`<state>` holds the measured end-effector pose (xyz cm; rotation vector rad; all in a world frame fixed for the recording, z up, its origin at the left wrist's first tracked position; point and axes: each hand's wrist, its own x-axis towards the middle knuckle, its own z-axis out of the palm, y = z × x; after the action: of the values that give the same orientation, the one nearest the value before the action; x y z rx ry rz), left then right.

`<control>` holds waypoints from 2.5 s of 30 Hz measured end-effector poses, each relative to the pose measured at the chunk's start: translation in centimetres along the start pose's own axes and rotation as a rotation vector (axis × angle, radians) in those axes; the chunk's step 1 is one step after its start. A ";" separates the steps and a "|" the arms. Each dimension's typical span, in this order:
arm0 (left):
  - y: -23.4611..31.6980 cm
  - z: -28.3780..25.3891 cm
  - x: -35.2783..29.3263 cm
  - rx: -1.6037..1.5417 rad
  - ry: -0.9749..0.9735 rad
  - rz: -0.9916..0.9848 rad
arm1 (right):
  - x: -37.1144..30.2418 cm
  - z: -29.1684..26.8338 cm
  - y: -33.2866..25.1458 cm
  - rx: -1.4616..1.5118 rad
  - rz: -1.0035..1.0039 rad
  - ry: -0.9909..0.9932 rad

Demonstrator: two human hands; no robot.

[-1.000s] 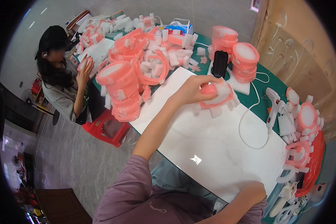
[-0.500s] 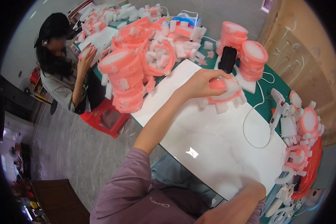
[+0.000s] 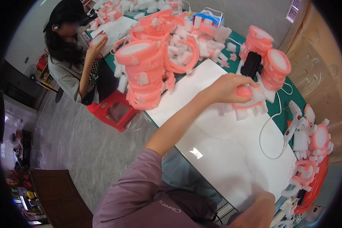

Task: Assembling pink foam and plastic components using a hot glue gun.

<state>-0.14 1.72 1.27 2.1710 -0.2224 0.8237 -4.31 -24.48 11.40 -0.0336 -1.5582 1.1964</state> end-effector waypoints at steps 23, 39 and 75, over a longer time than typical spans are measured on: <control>-0.3 -0.4 -0.3 -0.060 -0.045 -0.080 | 3.2 1.9 0.3 -1.667 0.158 0.258; 1.1 -1.5 -0.2 -0.038 -0.120 -0.247 | 2.6 0.4 -0.1 -1.650 0.110 -0.013; -1.4 0.0 -0.5 -0.112 -0.044 -0.018 | -4.8 1.1 -7.6 -2.135 -1.325 0.737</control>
<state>0.02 2.66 0.07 2.0845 -0.2652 0.7362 0.83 -31.62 13.28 -0.6037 -1.0031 -1.5648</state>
